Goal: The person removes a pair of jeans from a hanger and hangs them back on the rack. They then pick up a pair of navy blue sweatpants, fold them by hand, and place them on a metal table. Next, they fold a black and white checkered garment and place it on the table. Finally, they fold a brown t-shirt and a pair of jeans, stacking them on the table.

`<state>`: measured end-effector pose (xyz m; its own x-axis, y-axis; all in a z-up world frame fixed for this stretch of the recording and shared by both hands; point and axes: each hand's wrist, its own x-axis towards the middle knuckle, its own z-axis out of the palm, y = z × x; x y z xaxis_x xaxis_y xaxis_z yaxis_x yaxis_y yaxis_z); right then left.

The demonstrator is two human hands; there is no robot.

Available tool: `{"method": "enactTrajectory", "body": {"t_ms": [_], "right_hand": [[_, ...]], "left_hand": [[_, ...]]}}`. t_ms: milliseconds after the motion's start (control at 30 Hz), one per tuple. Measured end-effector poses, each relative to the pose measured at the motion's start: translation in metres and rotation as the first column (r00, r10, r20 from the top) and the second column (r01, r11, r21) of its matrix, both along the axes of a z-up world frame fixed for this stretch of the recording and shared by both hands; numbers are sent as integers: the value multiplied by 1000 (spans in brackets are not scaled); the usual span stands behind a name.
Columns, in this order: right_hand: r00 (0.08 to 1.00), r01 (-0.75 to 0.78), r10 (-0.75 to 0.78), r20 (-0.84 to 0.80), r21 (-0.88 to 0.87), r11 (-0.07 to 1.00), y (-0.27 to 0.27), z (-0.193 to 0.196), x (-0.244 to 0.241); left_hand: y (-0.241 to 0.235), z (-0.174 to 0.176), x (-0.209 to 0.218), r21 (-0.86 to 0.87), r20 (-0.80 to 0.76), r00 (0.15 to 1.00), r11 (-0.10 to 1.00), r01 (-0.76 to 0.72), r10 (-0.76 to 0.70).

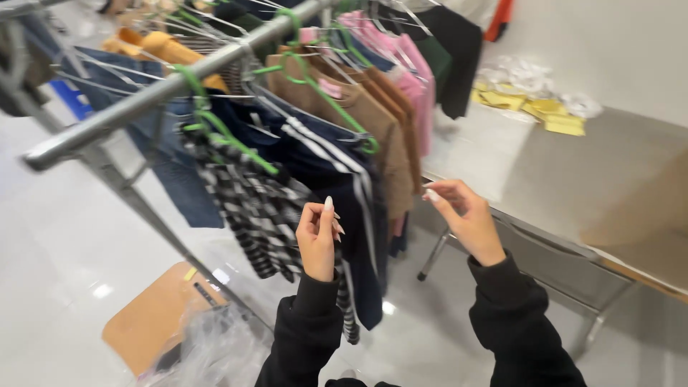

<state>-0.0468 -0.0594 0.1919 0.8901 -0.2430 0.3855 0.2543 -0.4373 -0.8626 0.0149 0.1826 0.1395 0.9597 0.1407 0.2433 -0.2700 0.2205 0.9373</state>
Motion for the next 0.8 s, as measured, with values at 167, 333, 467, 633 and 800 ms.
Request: {"method": "enactTrajectory", "body": {"t_ms": [167, 333, 467, 633, 800], "right_hand": [[977, 213, -212, -27, 90, 973, -83, -21, -89], [896, 442, -442, -48, 203, 873, -160, -51, -181], [761, 636, -640, -103, 312, 706, -210, -80, -243], [600, 757, -784, -159, 429, 492, -268, -116, -278], [512, 813, -844, -160, 409, 415, -316, -112, -253]], "left_hand": [[-92, -15, -24, -8, 13, 986, 986, 165, -165], [-180, -38, -50, -25, -33, 955, 955, 295, -295], [-230, -54, -66, -22, -92, 913, 918, 396, -396], [-291, -71, -54, 45, -121, 870, 873, 486, -478], [-357, -81, -8, 28, -179, 832, 842, 538, -525]]}}
